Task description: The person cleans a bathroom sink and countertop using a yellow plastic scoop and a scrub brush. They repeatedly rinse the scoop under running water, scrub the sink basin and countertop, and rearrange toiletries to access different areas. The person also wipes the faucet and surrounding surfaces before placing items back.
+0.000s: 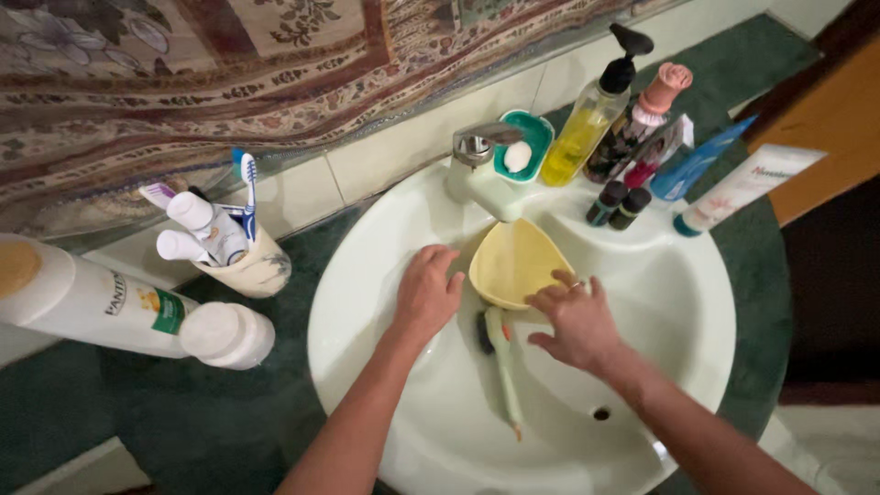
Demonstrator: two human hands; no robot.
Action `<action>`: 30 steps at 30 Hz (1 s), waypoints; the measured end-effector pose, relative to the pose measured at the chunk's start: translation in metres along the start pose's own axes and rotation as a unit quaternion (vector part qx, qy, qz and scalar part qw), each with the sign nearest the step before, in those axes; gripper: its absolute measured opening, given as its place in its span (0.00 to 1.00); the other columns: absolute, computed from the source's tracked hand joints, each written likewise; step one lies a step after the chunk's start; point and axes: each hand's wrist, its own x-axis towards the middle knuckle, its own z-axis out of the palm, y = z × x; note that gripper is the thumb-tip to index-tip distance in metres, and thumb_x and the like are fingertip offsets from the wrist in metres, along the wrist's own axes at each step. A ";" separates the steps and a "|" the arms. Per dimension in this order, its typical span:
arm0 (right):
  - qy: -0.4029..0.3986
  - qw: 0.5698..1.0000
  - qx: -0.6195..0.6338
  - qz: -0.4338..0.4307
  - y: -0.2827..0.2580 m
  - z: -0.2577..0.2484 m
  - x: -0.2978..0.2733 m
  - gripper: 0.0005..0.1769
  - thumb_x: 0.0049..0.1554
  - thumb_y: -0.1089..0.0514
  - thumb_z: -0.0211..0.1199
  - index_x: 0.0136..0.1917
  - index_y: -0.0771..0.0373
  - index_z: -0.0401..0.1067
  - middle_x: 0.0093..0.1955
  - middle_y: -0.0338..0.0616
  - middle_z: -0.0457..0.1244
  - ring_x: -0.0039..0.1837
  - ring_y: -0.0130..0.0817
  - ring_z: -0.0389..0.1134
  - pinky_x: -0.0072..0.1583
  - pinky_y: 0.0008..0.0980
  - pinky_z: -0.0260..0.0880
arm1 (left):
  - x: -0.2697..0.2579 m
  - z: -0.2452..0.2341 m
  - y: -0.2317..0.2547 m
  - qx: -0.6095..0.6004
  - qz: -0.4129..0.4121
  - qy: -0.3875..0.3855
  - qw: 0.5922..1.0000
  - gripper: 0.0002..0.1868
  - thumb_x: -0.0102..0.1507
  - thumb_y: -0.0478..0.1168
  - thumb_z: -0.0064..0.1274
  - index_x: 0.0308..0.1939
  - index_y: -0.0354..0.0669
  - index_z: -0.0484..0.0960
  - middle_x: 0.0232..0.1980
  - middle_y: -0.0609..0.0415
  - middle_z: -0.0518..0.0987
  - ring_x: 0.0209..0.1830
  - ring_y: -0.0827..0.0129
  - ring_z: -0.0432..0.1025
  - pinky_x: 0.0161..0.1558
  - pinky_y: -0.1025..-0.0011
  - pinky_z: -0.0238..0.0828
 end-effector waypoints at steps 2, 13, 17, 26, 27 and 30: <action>-0.022 0.999 -0.009 -0.025 0.010 0.005 -0.001 0.20 0.40 0.48 0.69 0.48 0.53 0.79 0.46 0.41 0.71 0.59 0.49 0.70 0.56 0.58 0.67 | 0.004 0.004 0.009 -0.009 -0.016 0.017 1.000 0.22 0.58 0.35 0.60 0.56 0.37 0.79 0.58 0.42 0.77 0.61 0.48 0.70 0.62 0.57 0.67; -0.128 0.981 0.116 -0.093 0.044 -0.102 0.046 0.09 0.50 0.52 0.67 0.38 0.60 0.75 0.37 0.47 0.70 0.46 0.51 0.71 0.47 0.50 0.70 | 0.049 -0.028 0.091 -0.018 -0.017 0.149 0.989 0.38 0.60 0.33 0.56 0.74 0.38 0.61 0.72 0.38 0.66 0.72 0.43 0.60 0.70 0.56 0.58; -0.231 0.966 0.102 -0.045 0.053 -0.188 0.054 0.18 0.48 0.46 0.72 0.51 0.54 0.81 0.47 0.48 0.72 0.46 0.47 0.73 0.47 0.46 0.73 | 0.077 -0.035 0.108 0.091 0.128 0.135 0.978 0.42 0.55 0.32 0.57 0.74 0.39 0.63 0.75 0.39 0.63 0.78 0.40 0.54 0.76 0.53 0.50; -0.328 0.944 -0.027 -0.027 0.006 -0.280 0.190 0.21 0.53 0.49 0.70 0.60 0.50 0.82 0.48 0.43 0.75 0.49 0.38 0.76 0.55 0.42 0.76 | 0.141 -0.038 0.112 0.010 0.134 0.041 0.990 0.30 0.56 0.44 0.63 0.62 0.45 0.76 0.58 0.46 0.78 0.64 0.47 0.69 0.67 0.55 0.61; -0.332 0.943 -0.025 -0.032 -0.001 -0.287 0.203 0.21 0.53 0.49 0.70 0.60 0.51 0.83 0.48 0.43 0.76 0.48 0.38 0.75 0.54 0.42 0.76 | 0.144 -0.041 0.108 -0.012 0.118 0.018 0.993 0.25 0.59 0.44 0.61 0.59 0.46 0.78 0.56 0.47 0.80 0.62 0.49 0.71 0.65 0.57 0.65; -0.350 0.934 -0.046 0.044 -0.018 -0.299 0.213 0.20 0.56 0.51 0.68 0.62 0.52 0.80 0.48 0.45 0.75 0.46 0.42 0.76 0.49 0.42 0.77 | 0.157 -0.041 0.084 -0.043 0.110 0.006 0.993 0.18 0.62 0.42 0.57 0.55 0.48 0.81 0.55 0.49 0.82 0.58 0.51 0.76 0.60 0.60 0.72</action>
